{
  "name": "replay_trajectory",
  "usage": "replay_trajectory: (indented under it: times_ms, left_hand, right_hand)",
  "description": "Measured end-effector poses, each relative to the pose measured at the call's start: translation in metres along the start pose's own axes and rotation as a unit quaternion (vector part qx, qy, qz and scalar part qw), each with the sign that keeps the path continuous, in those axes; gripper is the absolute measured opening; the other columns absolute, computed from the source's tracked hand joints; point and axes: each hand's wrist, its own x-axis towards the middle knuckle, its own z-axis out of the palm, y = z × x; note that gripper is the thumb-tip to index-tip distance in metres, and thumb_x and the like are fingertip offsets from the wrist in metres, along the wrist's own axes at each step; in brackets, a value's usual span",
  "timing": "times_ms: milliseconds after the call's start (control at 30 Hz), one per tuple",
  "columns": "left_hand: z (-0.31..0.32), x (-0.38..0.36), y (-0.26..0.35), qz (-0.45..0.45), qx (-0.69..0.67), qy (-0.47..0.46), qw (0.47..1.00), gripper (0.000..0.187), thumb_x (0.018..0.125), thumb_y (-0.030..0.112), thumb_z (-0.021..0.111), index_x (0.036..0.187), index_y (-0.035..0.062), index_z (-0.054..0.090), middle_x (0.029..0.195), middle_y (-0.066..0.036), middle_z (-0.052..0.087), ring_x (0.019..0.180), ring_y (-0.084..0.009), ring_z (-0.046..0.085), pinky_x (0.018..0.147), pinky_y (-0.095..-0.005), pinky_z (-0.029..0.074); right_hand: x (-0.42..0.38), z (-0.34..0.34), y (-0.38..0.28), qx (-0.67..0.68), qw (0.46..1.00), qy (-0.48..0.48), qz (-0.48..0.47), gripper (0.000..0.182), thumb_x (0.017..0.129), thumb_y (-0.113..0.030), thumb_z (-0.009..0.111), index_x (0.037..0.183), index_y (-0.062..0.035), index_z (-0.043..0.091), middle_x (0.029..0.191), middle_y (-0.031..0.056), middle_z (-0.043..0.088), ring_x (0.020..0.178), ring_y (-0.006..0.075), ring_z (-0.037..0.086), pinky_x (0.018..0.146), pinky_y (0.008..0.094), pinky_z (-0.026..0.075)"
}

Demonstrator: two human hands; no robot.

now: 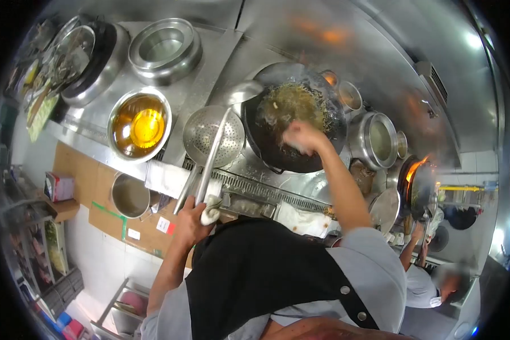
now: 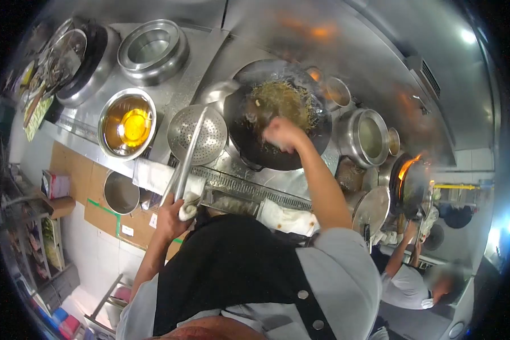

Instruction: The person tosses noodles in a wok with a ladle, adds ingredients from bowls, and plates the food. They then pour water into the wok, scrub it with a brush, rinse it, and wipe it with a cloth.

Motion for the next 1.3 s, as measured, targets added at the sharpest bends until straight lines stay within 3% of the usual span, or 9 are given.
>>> replay_trajectory:
  times_ms: [133, 333, 467, 733, 867, 1067, 1200, 1233, 1300]
  left_hand:
    - [0.023, -0.04, -0.031, -0.052, -0.105, 0.003, 0.993, 0.047, 0.074, 0.025, 0.09, 0.113, 0.0037, 0.075, 0.11, -0.019, 0.068, 0.09, -0.0404, 0.071, 0.081, -0.0479, 0.058]
    - [0.041, -0.046, -0.057, -0.233, -0.301, -0.076, 0.922, 0.049, 0.077, 0.029, 0.09, 0.116, 0.0031, 0.075, 0.106, -0.017, 0.075, 0.097, -0.0328, 0.074, 0.087, -0.0433, 0.058]
    - [0.052, -0.036, -0.078, -0.213, -0.141, -0.09, 0.963, 0.05, 0.075, 0.027, 0.09, 0.114, 0.0007, 0.075, 0.132, -0.023, 0.067, 0.108, -0.0387, 0.071, 0.093, -0.0472, 0.057]
    - [0.056, -0.014, -0.037, -0.017, 0.001, 0.114, 0.993, 0.058, 0.072, 0.016, 0.089, 0.123, -0.0017, 0.069, 0.161, -0.03, 0.04, 0.13, -0.0502, 0.056, 0.103, -0.0502, 0.053]
    - [0.028, 0.04, 0.038, -0.28, -0.352, -0.042, 0.892, 0.047, 0.091, 0.019, 0.081, 0.129, -0.0026, 0.065, 0.134, -0.019, 0.069, 0.12, -0.03, 0.067, 0.099, -0.0422, 0.053]
    - [0.1, 0.107, 0.062, -0.302, -0.573, -0.116, 0.753, 0.056, 0.105, 0.057, 0.059, 0.13, 0.0072, 0.065, 0.111, -0.008, 0.073, 0.093, -0.0213, 0.072, 0.072, -0.0377, 0.061]
    - [0.131, 0.142, 0.092, -0.336, -0.573, -0.114, 0.739, 0.063, 0.106, 0.065, 0.049, 0.132, 0.0088, 0.062, 0.109, -0.008, 0.073, 0.086, -0.0208, 0.072, 0.059, -0.0381, 0.06]
    - [0.137, 0.148, 0.093, -0.31, -0.592, -0.122, 0.734, 0.06, 0.103, 0.056, 0.063, 0.131, 0.0026, 0.061, 0.112, -0.014, 0.073, 0.09, -0.0246, 0.073, 0.066, -0.0399, 0.061]
    - [0.181, 0.165, 0.085, -0.273, -0.481, -0.027, 0.833, 0.057, 0.096, 0.043, 0.073, 0.128, -0.0022, 0.06, 0.111, -0.018, 0.073, 0.093, -0.0274, 0.073, 0.072, -0.0402, 0.061]
  right_hand:
    - [0.069, 0.04, -0.024, 0.236, 0.937, 0.258, -0.026, 0.039, 0.098, -0.038, 0.072, 0.118, -0.0047, 0.065, 0.083, 0.0135, 0.069, 0.054, 0.0209, 0.064, 0.038, 0.0352, 0.046]
    - [0.047, 0.041, -0.017, 0.295, 0.944, 0.147, 0.022, 0.036, 0.104, -0.037, 0.063, 0.123, -0.0061, 0.06, 0.083, 0.011, 0.065, 0.051, 0.0215, 0.062, 0.034, 0.0348, 0.043]
    - [0.09, 0.03, -0.031, 0.408, 0.872, 0.268, 0.045, 0.035, 0.1, -0.039, 0.064, 0.099, -0.0046, 0.061, 0.074, 0.0132, 0.063, 0.054, 0.0259, 0.065, 0.04, 0.0401, 0.05]
    - [0.1, 0.013, -0.008, 0.439, 0.867, 0.213, 0.097, 0.041, 0.104, -0.046, 0.06, 0.12, -0.0083, 0.056, 0.089, 0.0128, 0.066, 0.063, 0.0287, 0.067, 0.048, 0.0415, 0.052]
    - [0.074, 0.052, -0.033, 0.411, 0.889, 0.185, 0.076, 0.039, 0.104, -0.046, 0.058, 0.118, -0.0091, 0.057, 0.088, 0.0133, 0.064, 0.061, 0.0288, 0.066, 0.048, 0.0426, 0.051]
    - [0.085, 0.048, -0.008, 0.41, 0.889, 0.193, 0.069, 0.043, 0.099, -0.043, 0.064, 0.12, -0.0055, 0.059, 0.09, 0.0159, 0.068, 0.057, 0.0287, 0.066, 0.044, 0.0446, 0.052]
    - [0.058, 0.046, 0.004, 0.305, 0.932, 0.184, 0.063, 0.053, 0.097, -0.043, 0.07, 0.133, -0.0075, 0.054, 0.087, 0.0139, 0.069, 0.057, 0.0269, 0.066, 0.045, 0.0424, 0.053]
    - [0.066, 0.023, 0.005, 0.31, 0.927, 0.201, 0.069, 0.048, 0.098, -0.043, 0.069, 0.129, -0.0082, 0.058, 0.087, 0.0136, 0.069, 0.059, 0.0259, 0.067, 0.045, 0.0407, 0.054]
    - [0.086, 0.017, 0.009, 0.328, 0.915, 0.226, 0.059, 0.045, 0.098, -0.042, 0.067, 0.122, -0.0047, 0.063, 0.088, 0.0148, 0.07, 0.06, 0.0251, 0.068, 0.045, 0.0419, 0.055]
